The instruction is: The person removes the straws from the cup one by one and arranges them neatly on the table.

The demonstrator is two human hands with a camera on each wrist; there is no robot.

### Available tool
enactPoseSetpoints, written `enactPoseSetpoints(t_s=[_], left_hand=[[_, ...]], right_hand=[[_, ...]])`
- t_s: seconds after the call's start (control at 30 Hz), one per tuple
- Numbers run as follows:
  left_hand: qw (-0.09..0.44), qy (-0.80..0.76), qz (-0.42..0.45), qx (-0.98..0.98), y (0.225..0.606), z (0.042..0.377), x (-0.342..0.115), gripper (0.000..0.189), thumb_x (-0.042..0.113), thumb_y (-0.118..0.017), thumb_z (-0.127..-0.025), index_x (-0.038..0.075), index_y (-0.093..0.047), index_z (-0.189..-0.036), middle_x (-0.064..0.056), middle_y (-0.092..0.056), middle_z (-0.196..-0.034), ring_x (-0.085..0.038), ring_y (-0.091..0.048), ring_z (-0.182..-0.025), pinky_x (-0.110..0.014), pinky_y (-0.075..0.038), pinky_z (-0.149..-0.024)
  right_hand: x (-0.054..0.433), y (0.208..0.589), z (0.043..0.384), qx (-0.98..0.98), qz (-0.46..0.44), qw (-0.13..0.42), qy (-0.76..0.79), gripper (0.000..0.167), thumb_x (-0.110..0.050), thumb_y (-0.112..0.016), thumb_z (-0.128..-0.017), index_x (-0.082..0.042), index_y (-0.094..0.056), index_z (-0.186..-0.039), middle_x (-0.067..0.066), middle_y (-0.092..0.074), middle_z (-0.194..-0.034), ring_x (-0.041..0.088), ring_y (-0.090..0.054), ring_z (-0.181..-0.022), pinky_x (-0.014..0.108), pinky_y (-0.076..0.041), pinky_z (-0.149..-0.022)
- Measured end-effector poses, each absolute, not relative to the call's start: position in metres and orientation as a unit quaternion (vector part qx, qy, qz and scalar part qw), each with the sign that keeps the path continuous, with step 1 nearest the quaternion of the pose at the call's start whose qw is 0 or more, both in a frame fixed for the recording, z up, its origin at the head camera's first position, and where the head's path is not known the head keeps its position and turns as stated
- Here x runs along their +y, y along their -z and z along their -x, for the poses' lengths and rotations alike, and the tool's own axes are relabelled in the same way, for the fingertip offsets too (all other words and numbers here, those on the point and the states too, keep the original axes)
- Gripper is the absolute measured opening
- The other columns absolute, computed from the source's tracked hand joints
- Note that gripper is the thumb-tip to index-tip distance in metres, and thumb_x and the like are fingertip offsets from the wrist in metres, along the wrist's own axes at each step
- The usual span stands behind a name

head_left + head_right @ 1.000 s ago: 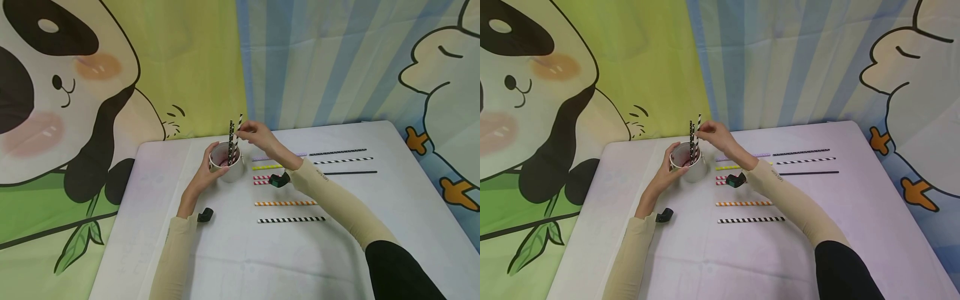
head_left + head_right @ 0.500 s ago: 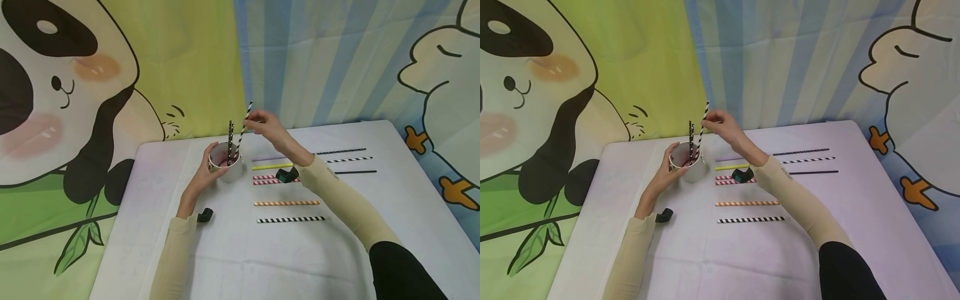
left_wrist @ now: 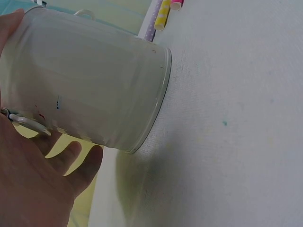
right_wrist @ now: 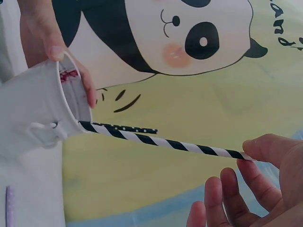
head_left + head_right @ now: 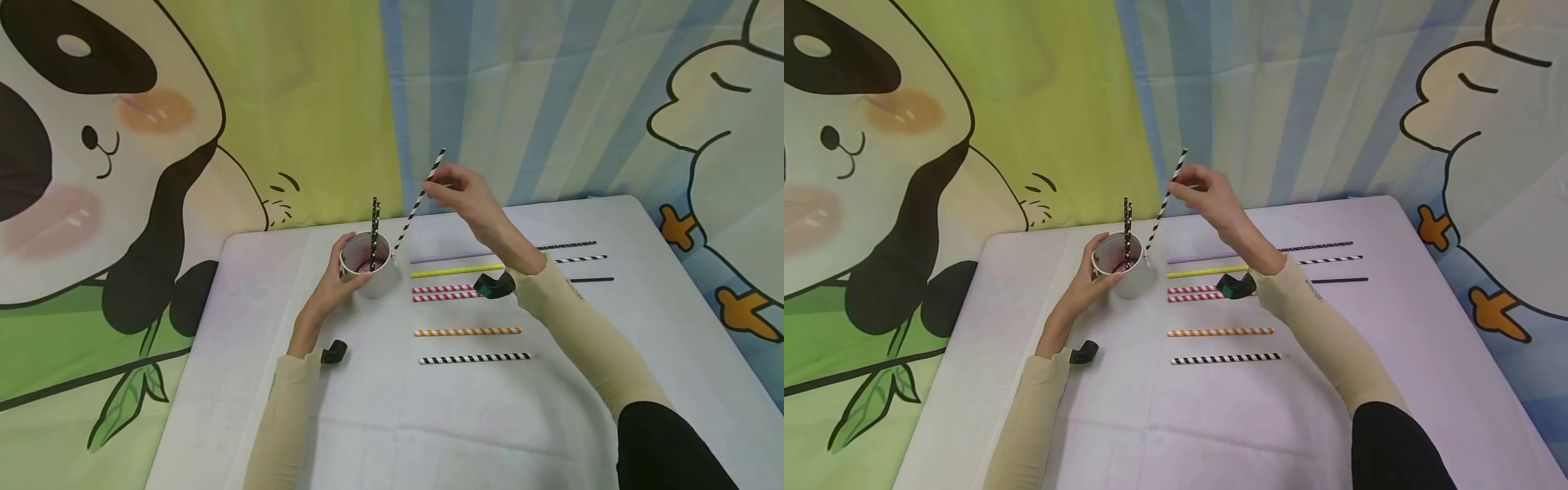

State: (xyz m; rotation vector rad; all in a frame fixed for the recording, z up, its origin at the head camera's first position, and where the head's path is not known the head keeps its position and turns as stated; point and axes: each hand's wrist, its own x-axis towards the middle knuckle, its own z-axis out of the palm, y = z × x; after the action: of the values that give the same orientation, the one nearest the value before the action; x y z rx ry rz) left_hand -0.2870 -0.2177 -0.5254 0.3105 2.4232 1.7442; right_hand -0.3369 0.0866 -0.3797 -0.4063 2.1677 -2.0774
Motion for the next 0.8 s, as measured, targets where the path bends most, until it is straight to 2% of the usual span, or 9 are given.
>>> enactPoseSetpoints(t_s=[0.2,0.33,0.57,0.67,0.8], left_hand=[[0.073,-0.573,-0.101,0.81,0.526,0.286,-0.218,0.087,0.038,-0.077,-0.086,0.054,-0.02,-0.151,-0.004,-0.025,-0.162,-0.033,-0.028,-0.147,-0.064,-0.021,-0.117],[0.077,-0.574,-0.102,0.809,0.526,0.287,-0.219,0.087,0.034,-0.076,-0.088,0.053,-0.019,-0.152,-0.003,-0.023,-0.164,-0.033,-0.027,-0.148,-0.064,-0.02,-0.117],[0.086,-0.572,-0.102,0.809,0.525,0.289,-0.219,0.091,0.026,-0.073,-0.089,0.048,-0.015,-0.155,-0.005,-0.02,-0.166,-0.034,-0.023,-0.149,-0.064,-0.018,-0.118],[0.093,-0.573,-0.1,0.808,0.52,0.288,-0.218,0.091,0.023,-0.073,-0.089,0.042,-0.015,-0.157,-0.009,-0.02,-0.165,-0.036,-0.023,-0.149,-0.064,-0.017,-0.119],[0.098,-0.573,-0.1,0.808,0.504,0.28,-0.214,0.089,0.022,-0.071,-0.09,0.034,-0.015,-0.158,-0.014,-0.021,-0.164,-0.037,-0.024,-0.149,-0.064,-0.017,-0.119]], right_hand=[[0.108,0.382,0.327,0.781,0.157,0.017,0.605,0.019,-0.028,-0.068,-0.096,-0.011,-0.064,-0.103,0.0,-0.063,-0.108,0.019,-0.062,-0.1,0.035,-0.048,-0.092],[0.118,0.39,0.318,0.826,0.182,-0.004,0.533,0.022,-0.03,-0.068,-0.097,-0.011,-0.065,-0.106,0.003,-0.065,-0.11,0.018,-0.062,-0.103,0.038,-0.049,-0.09],[0.129,0.403,0.3,0.885,0.225,-0.039,0.405,0.016,-0.021,-0.067,-0.097,-0.009,-0.066,-0.107,0.009,-0.063,-0.111,0.025,-0.059,-0.104,0.045,-0.048,-0.089],[0.13,0.408,0.293,0.901,0.253,-0.075,0.344,0.013,-0.017,-0.068,-0.096,-0.008,-0.067,-0.105,0.009,-0.062,-0.108,0.027,-0.059,-0.103,0.045,-0.048,-0.088],[0.129,0.418,0.285,0.91,0.29,-0.154,0.254,0.008,-0.012,-0.068,-0.093,-0.009,-0.068,-0.101,0.009,-0.062,-0.1,0.028,-0.058,-0.091,0.042,-0.048,-0.078]])
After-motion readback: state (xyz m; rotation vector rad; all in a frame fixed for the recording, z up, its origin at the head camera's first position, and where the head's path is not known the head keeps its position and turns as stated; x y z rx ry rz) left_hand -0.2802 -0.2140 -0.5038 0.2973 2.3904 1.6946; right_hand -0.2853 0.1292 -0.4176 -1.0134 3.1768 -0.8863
